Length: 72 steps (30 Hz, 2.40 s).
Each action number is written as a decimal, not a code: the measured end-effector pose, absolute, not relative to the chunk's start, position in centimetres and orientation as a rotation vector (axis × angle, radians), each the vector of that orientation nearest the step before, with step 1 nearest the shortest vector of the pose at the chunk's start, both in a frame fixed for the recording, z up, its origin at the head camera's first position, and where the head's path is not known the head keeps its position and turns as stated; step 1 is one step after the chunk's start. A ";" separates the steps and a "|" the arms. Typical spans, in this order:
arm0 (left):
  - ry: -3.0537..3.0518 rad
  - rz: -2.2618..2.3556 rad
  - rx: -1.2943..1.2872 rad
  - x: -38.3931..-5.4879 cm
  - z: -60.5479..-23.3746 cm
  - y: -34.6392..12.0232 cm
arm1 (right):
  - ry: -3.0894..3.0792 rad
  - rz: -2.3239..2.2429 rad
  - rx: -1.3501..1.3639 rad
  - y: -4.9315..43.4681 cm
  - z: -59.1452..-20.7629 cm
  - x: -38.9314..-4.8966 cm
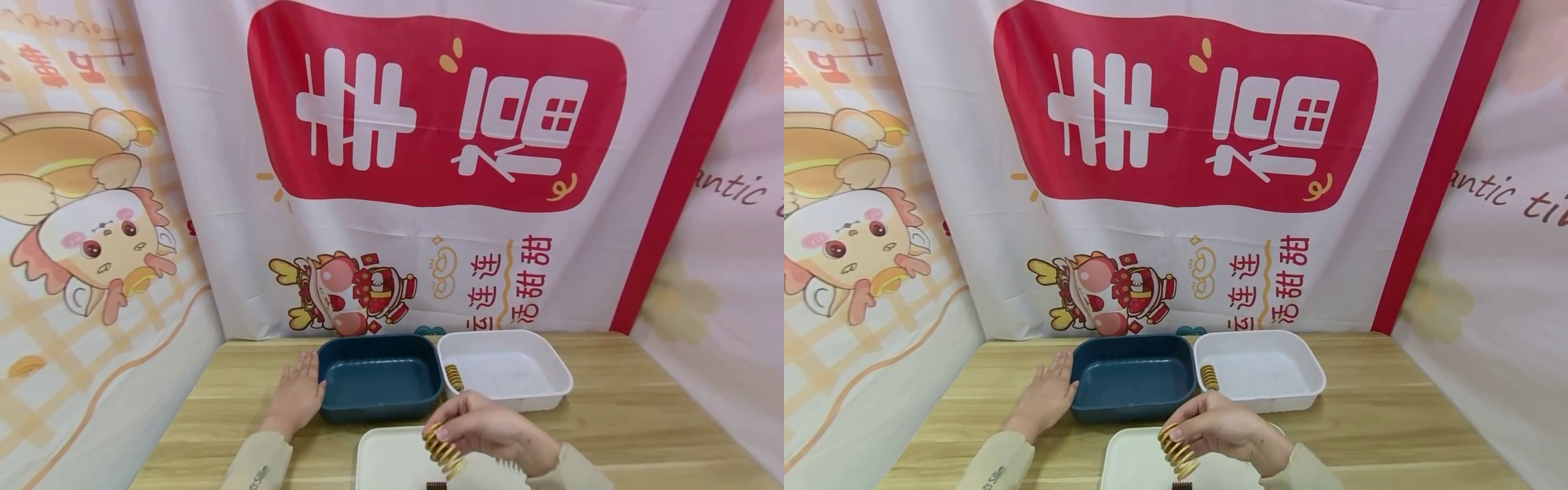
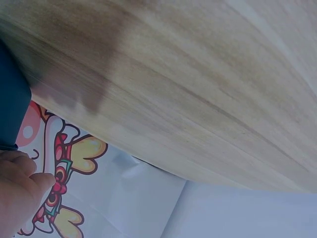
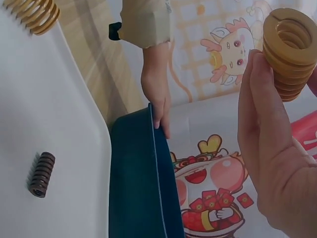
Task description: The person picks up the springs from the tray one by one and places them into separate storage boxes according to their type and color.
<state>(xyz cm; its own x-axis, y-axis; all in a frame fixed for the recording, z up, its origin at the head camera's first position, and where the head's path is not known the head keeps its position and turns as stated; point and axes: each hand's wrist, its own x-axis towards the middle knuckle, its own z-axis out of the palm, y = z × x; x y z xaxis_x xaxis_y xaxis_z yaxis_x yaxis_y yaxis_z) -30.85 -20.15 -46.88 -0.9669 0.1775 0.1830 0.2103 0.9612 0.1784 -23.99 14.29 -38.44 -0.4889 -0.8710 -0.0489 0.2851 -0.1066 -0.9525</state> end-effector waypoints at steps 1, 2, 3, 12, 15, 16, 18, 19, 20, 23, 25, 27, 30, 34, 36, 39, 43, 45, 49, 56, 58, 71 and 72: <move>-2.945 -0.294 -0.295 -30.8 -46.9 -20.1 | 1.306 -1.730 -0.702 14.4 -38.5 -24.1; -2.943 -0.294 -0.295 -30.8 -46.9 -20.1 | 1.308 -1.732 -0.698 14.5 -38.5 -24.2; -2.938 -0.296 -0.296 -30.8 -46.8 -20.1 | 1.311 -1.734 -0.689 14.6 -38.4 -24.2; -2.918 -0.297 -0.310 -30.7 -47.1 -20.0 | 1.301 -1.762 -0.688 15.1 -38.5 -25.2; -2.917 -0.304 -0.309 -30.8 -47.1 -20.1 | 1.286 -1.761 -0.698 15.4 -38.6 -25.7; -2.919 -0.303 -0.309 -30.8 -47.1 -20.1 | 1.282 -1.762 -0.694 15.5 -38.6 -25.8; -2.920 -0.304 -0.306 -30.8 -47.0 -20.0 | 1.280 -1.766 -0.682 15.7 -38.7 -26.1; -2.921 -0.304 -0.306 -30.8 -47.0 -20.0 | 1.280 -1.770 -0.670 15.8 -38.6 -26.2; -2.921 -0.305 -0.305 -30.8 -47.0 -20.0 | 1.284 -1.775 -0.654 15.9 -38.6 -26.4; -2.920 -0.310 -0.305 -30.8 -46.9 -20.0 | 1.283 -1.788 -0.595 16.0 -38.6 -26.8; -2.923 -0.308 -0.305 -30.8 -46.8 -20.0 | 1.278 -1.792 -0.558 16.1 -38.5 -27.0; -2.928 -0.306 -0.303 -30.8 -46.8 -20.0 | 1.280 -1.791 -0.538 16.1 -38.5 -27.3; -2.935 -0.298 -0.303 -30.8 -46.8 -20.0 | 1.302 -1.781 -0.527 16.2 -38.4 -27.6; -2.939 -0.288 -0.305 -30.9 -46.8 -20.1 | 1.326 -1.773 -0.517 16.2 -38.5 -27.9; -2.941 -0.287 -0.305 -30.9 -46.9 -20.1 | 1.328 -1.771 -0.515 16.3 -38.6 -28.1; -2.944 -0.288 -0.305 -30.9 -46.9 -20.1 | 1.325 -1.769 -0.521 16.4 -38.8 -28.4; -2.941 -0.293 -0.304 -30.9 -46.9 -20.1 | 1.302 -1.791 -0.526 16.5 -39.0 -29.0; -2.941 -0.291 -0.302 -30.9 -46.9 -20.1 | 1.295 -1.806 -0.516 16.6 -38.9 -29.1; -2.930 -0.283 -0.301 -31.0 -47.1 -20.1 | 1.316 -1.819 -0.465 16.6 -38.8 -29.4; -2.927 -0.268 -0.299 -31.2 -47.3 -20.2 | 1.370 -1.848 -0.400 16.9 -39.1 -30.1; -2.931 -0.268 -0.295 -31.2 -47.2 -20.2 | 1.391 -1.863 -0.378 17.1 -39.2 -30.4; -2.934 -0.273 -0.297 -31.0 -47.1 -20.2 | 1.624 -1.912 -0.253 17.9 -40.2 -33.3; -2.935 -0.272 -0.295 -31.0 -47.1 -20.2 | 1.632 -1.922 -0.233 18.0 -40.4 -33.6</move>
